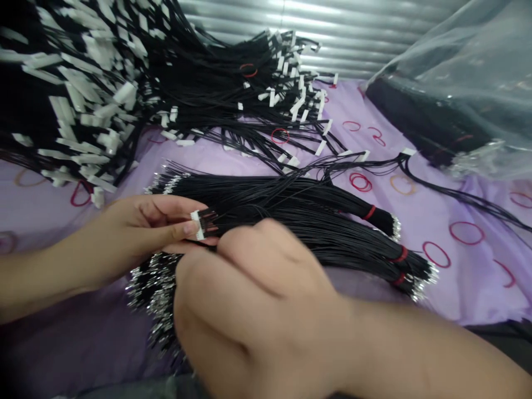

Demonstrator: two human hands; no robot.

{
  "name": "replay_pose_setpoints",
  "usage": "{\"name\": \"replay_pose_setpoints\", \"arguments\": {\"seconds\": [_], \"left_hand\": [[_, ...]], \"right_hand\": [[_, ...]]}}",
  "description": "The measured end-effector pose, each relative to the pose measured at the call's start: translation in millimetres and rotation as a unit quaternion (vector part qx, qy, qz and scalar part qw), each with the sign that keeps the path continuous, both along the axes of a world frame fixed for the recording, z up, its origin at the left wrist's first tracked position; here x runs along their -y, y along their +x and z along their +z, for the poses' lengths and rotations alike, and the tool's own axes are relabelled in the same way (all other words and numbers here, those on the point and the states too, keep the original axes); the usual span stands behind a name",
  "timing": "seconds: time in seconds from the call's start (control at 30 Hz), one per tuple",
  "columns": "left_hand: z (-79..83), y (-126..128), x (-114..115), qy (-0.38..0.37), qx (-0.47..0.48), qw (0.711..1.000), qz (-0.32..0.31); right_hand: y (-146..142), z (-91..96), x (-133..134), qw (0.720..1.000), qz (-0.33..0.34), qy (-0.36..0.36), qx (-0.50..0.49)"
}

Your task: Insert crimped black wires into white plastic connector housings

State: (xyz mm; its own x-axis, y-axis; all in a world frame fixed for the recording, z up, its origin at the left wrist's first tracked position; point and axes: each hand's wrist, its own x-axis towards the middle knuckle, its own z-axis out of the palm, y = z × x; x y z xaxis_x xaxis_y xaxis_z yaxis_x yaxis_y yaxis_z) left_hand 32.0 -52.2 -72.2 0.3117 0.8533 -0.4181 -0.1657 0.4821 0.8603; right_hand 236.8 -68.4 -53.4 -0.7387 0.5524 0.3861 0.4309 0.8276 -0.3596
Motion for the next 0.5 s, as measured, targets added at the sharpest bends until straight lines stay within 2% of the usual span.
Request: {"name": "replay_pose_setpoints", "arguments": {"seconds": [0.1, 0.13, 0.2, 0.27, 0.37, 0.5], "left_hand": [[-1.0, -0.7, 0.0, 0.008, -0.008, 1.0, -0.002], [-1.5, -0.8, -0.1, 0.011, -0.007, 1.0, -0.006], [-2.6, -1.0, -0.5, 0.012, -0.004, 1.0, -0.008], [-3.0, -1.0, -0.9, 0.005, -0.003, 1.0, -0.003], [-1.5, -0.9, -1.2, -0.004, 0.002, 1.0, 0.011], [1.9, -0.6, -0.7, -0.003, 0.019, 1.0, -0.002]], "right_hand": [[-4.6, -13.6, 1.5, 0.996, 0.062, 0.063, 0.035], [-5.7, -18.8, -0.4, 0.994, 0.076, 0.059, 0.043], [-6.0, -25.4, -5.5, 0.996, 0.085, 0.011, 0.024], [-4.2, -24.8, -9.6, 0.995, 0.071, -0.068, -0.019], [-0.2, -14.8, -11.8, 0.977, 0.057, -0.185, -0.086], [1.3, -3.2, -12.9, 0.957, 0.06, -0.259, -0.117]]}}
